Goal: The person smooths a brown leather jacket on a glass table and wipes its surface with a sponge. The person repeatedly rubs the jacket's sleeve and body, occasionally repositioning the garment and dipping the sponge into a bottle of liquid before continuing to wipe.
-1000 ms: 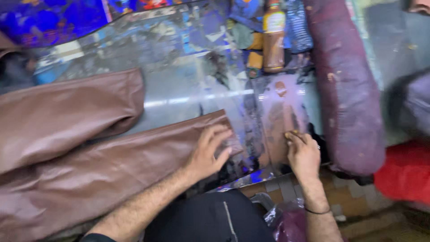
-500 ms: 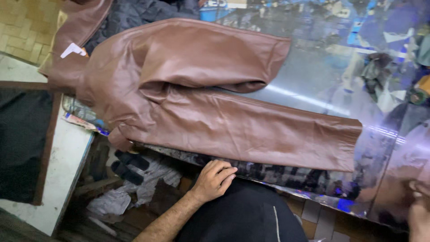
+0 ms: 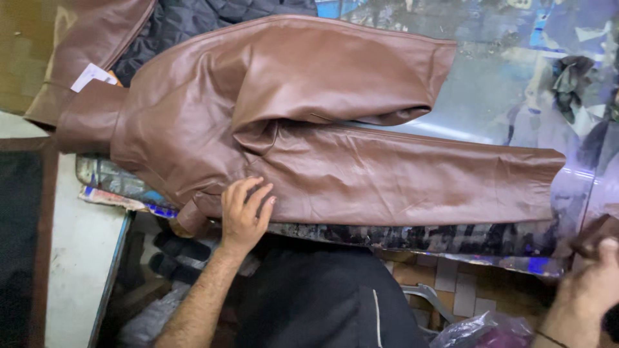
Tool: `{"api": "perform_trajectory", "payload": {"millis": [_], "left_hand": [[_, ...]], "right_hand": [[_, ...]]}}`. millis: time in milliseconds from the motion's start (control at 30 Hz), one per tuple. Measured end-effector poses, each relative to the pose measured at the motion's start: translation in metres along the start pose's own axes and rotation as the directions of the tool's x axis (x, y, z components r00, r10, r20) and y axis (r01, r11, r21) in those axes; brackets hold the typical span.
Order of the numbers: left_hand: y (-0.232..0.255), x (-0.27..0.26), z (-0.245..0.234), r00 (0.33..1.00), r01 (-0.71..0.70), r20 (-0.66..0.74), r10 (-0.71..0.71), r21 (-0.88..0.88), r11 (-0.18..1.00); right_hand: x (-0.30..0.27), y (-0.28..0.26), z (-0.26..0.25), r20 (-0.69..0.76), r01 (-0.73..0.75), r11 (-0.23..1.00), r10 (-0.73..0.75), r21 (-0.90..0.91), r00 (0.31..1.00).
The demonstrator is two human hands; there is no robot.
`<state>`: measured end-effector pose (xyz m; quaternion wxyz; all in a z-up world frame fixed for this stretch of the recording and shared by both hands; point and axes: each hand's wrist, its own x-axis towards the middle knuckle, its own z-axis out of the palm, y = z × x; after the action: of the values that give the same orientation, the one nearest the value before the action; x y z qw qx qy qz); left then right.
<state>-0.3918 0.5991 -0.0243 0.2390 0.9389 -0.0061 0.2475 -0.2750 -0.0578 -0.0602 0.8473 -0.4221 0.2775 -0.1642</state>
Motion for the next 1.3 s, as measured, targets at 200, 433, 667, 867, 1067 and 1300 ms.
{"api": "perform_trajectory", "payload": {"millis": [200, 433, 667, 867, 1067, 1300], "left_hand": [[-0.051, 0.026, -0.003, 0.948, -0.218, 0.213, 0.237, -0.111, 0.97], [-0.071, 0.033, 0.0, 0.879, -0.265, 0.369, 0.302, -0.147, 0.953], [-0.078, 0.033, 0.002, 0.868, -0.275, 0.403, 0.289, -0.094, 0.957], [-0.08, 0.032, 0.004, 0.869, -0.238, 0.417, 0.266, -0.118, 0.964], [-0.082, 0.029, 0.005, 0.867, -0.241, 0.422, 0.266, -0.111, 0.964], [-0.082, 0.032, 0.005, 0.868, -0.245, 0.415, 0.272, -0.117, 0.962]], "right_hand": [[-0.175, 0.13, 0.081, 0.341, -0.057, 0.992, 0.091, -0.108, 0.936], [-0.23, 0.19, 0.165, 0.661, 0.752, 0.226, -0.367, -0.62, 0.655], [-0.238, 0.196, 0.209, 0.9, 0.804, -0.407, -0.16, -0.434, 0.405], [-0.258, 0.227, 0.22, 0.933, 0.908, -0.214, -0.098, -0.36, 0.347], [-0.255, 0.232, 0.232, 0.805, 0.773, -0.251, -0.306, -0.583, 0.508], [-0.251, 0.231, 0.261, 0.93, 0.875, -0.317, -0.124, -0.367, 0.346]]}}
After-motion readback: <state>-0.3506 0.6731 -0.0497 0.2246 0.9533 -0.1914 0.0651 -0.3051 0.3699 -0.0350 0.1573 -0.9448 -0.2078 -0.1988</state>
